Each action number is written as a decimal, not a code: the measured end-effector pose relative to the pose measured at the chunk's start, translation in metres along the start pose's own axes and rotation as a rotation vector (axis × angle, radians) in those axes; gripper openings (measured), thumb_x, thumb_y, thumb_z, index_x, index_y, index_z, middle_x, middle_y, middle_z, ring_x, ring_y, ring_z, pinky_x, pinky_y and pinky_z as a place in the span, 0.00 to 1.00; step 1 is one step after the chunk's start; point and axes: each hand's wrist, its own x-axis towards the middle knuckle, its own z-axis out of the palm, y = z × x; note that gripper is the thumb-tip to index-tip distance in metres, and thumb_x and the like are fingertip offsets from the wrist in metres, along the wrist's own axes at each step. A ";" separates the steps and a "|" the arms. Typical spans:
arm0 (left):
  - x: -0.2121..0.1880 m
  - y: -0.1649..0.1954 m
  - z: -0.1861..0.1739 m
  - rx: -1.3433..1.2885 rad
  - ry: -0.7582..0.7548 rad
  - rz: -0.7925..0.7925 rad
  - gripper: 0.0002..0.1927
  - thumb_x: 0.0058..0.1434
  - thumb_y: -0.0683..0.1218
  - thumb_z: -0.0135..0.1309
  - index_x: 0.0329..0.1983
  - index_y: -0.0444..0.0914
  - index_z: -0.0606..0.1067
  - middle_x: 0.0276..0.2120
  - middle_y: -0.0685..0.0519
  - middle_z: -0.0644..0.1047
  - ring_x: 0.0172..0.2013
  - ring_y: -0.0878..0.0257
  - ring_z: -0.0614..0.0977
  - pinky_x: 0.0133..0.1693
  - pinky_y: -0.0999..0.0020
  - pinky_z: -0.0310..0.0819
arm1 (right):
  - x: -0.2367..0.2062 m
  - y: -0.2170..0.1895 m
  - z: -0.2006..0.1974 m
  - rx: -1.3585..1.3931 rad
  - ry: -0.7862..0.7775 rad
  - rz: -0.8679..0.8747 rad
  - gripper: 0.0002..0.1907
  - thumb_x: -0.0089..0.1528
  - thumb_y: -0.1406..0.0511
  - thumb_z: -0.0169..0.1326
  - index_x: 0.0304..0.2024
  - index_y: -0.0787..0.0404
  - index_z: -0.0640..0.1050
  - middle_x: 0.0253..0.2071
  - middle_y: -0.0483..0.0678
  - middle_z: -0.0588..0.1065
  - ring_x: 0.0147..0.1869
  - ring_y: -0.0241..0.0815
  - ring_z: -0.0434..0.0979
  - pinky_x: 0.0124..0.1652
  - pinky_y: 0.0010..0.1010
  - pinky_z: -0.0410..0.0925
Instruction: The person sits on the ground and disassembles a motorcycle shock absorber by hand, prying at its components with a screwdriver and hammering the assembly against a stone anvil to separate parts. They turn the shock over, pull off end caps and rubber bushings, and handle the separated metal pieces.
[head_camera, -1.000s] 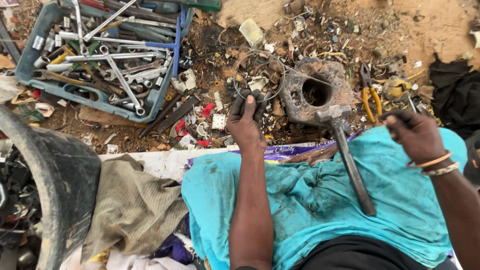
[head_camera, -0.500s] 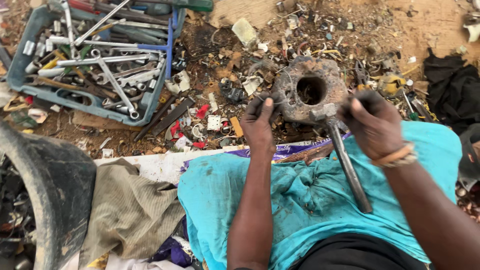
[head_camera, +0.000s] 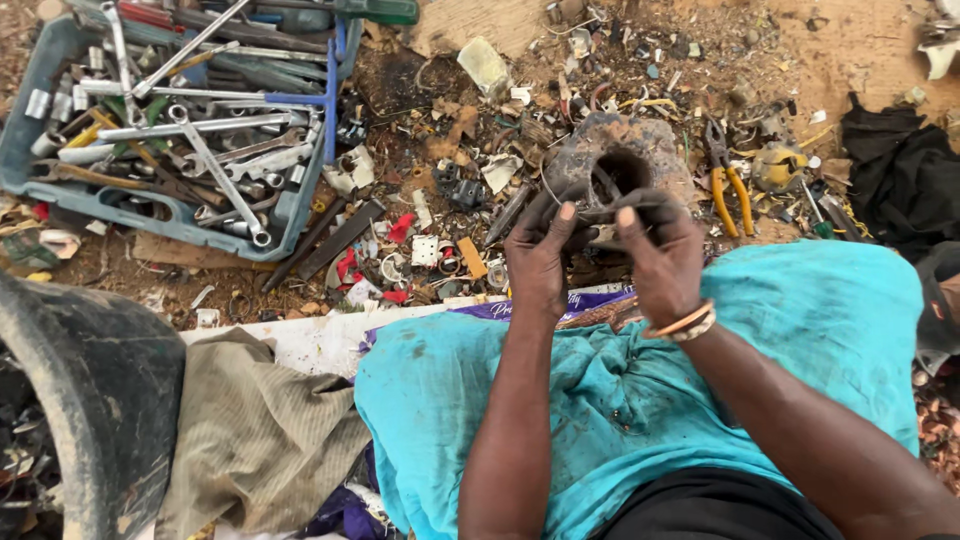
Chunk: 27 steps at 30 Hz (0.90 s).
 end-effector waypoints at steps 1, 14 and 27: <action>0.001 -0.003 -0.001 0.020 -0.006 -0.005 0.20 0.64 0.41 0.61 0.59 0.34 0.77 0.45 0.49 0.83 0.41 0.60 0.85 0.41 0.65 0.84 | -0.003 0.006 -0.001 0.028 -0.001 0.017 0.09 0.69 0.66 0.59 0.50 0.63 0.78 0.44 0.47 0.80 0.45 0.36 0.78 0.46 0.27 0.75; -0.004 0.015 -0.018 -0.026 -0.160 -0.062 0.19 0.61 0.40 0.65 0.56 0.32 0.78 0.42 0.52 0.82 0.40 0.63 0.84 0.41 0.66 0.82 | -0.033 -0.088 -0.067 -0.329 -0.097 0.044 0.14 0.72 0.61 0.52 0.49 0.67 0.78 0.41 0.53 0.79 0.44 0.40 0.80 0.47 0.30 0.74; -0.005 0.031 -0.037 0.646 0.031 0.090 0.15 0.56 0.39 0.67 0.47 0.35 0.83 0.37 0.51 0.84 0.34 0.66 0.83 0.39 0.71 0.80 | 0.018 -0.030 -0.080 0.365 -0.111 0.497 0.15 0.74 0.62 0.49 0.58 0.64 0.76 0.33 0.45 0.75 0.38 0.41 0.79 0.41 0.36 0.75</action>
